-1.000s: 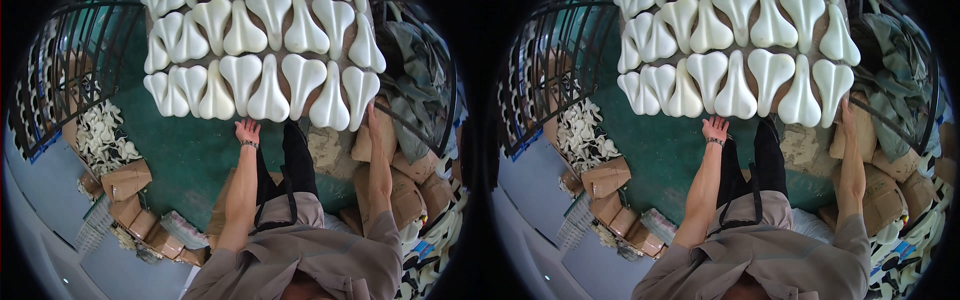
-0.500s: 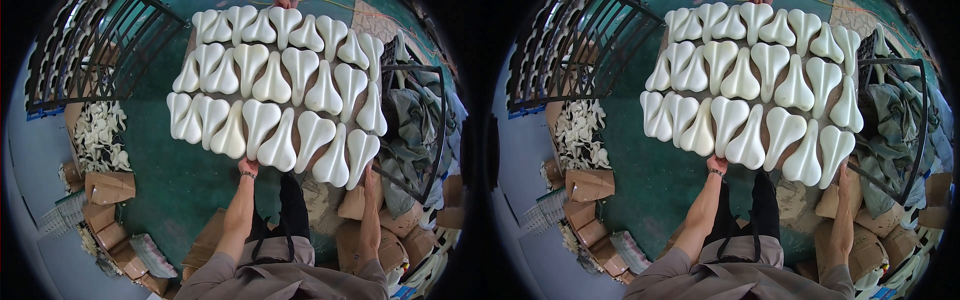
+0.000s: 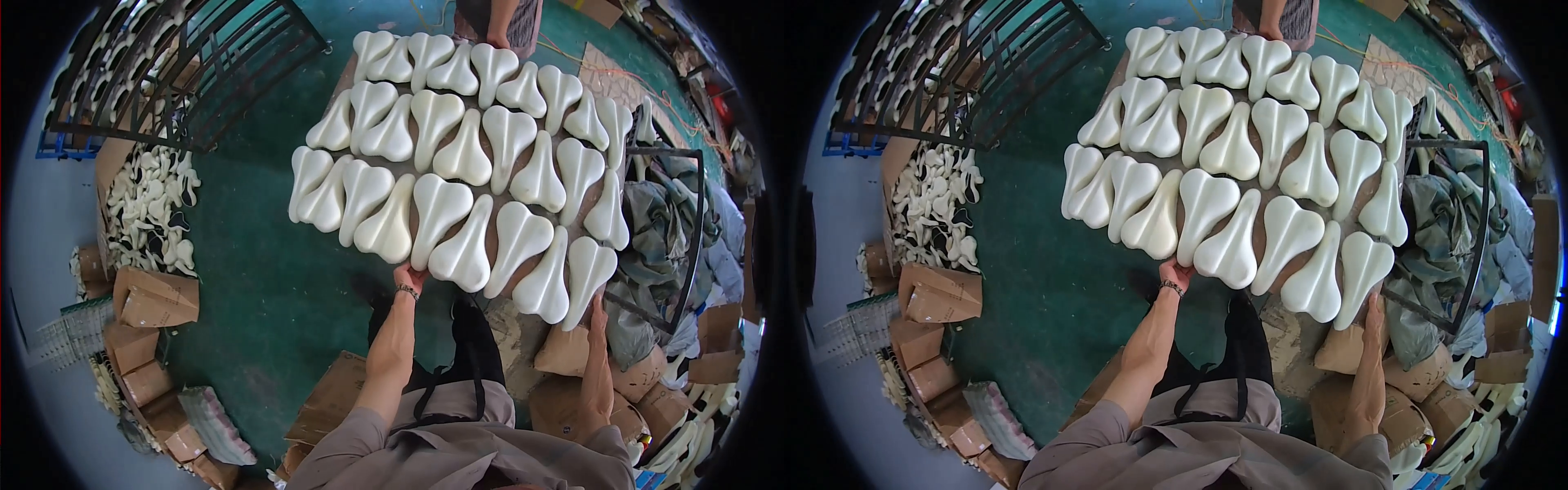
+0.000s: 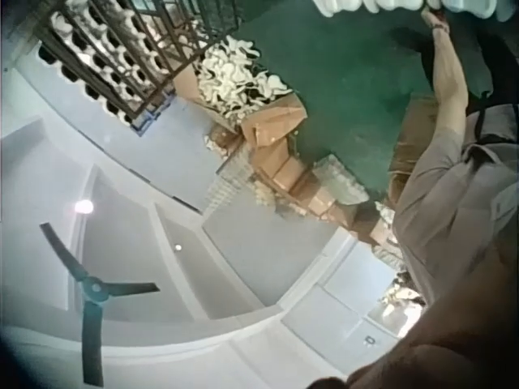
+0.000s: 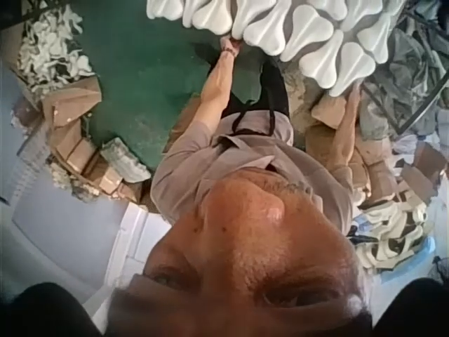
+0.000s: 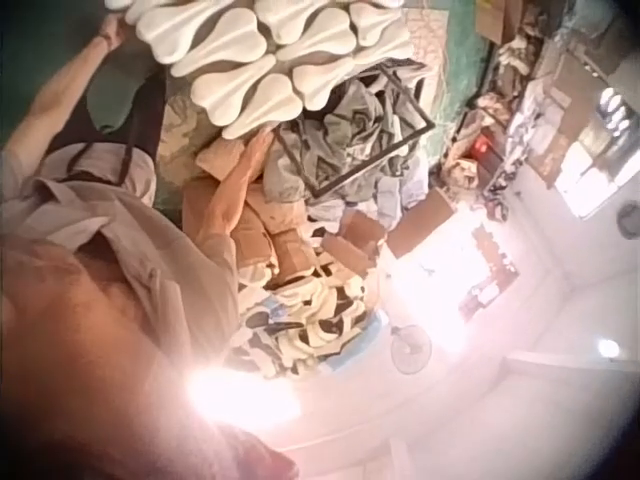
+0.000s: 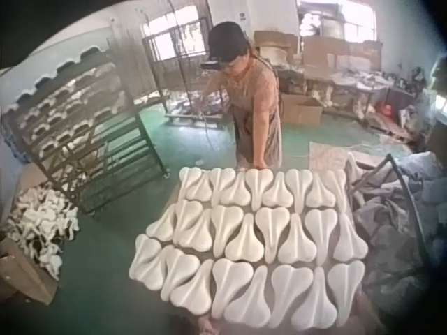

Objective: Handling foam bicycle seat pads, moving trays, and applying spray with a nozzle in a factory.

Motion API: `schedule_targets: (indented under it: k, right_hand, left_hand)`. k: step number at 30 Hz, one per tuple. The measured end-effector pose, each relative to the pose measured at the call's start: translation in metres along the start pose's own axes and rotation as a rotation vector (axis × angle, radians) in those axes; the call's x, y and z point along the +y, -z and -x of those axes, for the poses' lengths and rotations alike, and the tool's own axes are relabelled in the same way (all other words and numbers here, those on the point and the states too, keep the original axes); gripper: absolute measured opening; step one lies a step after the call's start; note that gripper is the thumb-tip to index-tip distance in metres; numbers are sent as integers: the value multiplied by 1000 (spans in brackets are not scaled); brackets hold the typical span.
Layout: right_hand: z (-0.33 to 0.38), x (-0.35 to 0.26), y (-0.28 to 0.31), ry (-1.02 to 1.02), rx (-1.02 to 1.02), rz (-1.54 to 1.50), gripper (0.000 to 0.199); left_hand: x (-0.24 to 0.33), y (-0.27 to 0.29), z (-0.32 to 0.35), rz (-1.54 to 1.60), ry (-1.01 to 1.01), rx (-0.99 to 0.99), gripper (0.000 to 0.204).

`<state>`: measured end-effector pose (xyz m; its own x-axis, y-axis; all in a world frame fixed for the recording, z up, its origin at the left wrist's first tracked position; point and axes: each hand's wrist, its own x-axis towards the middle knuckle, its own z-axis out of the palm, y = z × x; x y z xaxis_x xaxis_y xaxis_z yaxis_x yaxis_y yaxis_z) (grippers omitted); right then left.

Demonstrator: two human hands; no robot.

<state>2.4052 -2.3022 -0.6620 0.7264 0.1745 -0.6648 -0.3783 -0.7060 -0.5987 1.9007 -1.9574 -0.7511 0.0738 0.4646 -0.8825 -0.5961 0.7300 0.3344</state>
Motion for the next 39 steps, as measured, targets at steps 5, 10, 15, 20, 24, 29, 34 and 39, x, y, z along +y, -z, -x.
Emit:
schedule_targets:
  k: [5, 10, 15, 20, 24, 29, 34, 39]
  right_hand:
    - [85, -23, 0, 20, 89, 5, 80]
    - [190, -34, -5, 269, 156, -158, 67]
    - [281, -71, 1, 510, 303, 30, 71]
    - [307, -103, 18, 635, 424, 294, 80]
    - [296, -89, 34, 532, 457, 212, 82]
    - [294, -112, -120, 385, 268, -54, 78]
    - [308, -141, -296, 229, 48, -181, 73]
    - [309, -172, -392, 320, 58, -217, 67]
  left_hand:
    - [36, 15, 20, 19, 41, -92, 37]
    - [82, 24, 51, -45, 181, -155, 40]
    - [122, 41, 98, 5, 216, -187, 38]
    - [165, 72, 150, 9, 130, -356, 37]
    - [197, 71, 197, -6, -24, -456, 33]
    - [357, 38, 218, -64, -255, -426, 30]
    - [514, 19, 177, -167, -405, -386, 27]
    - [580, 9, 101, -181, -371, -279, 35]
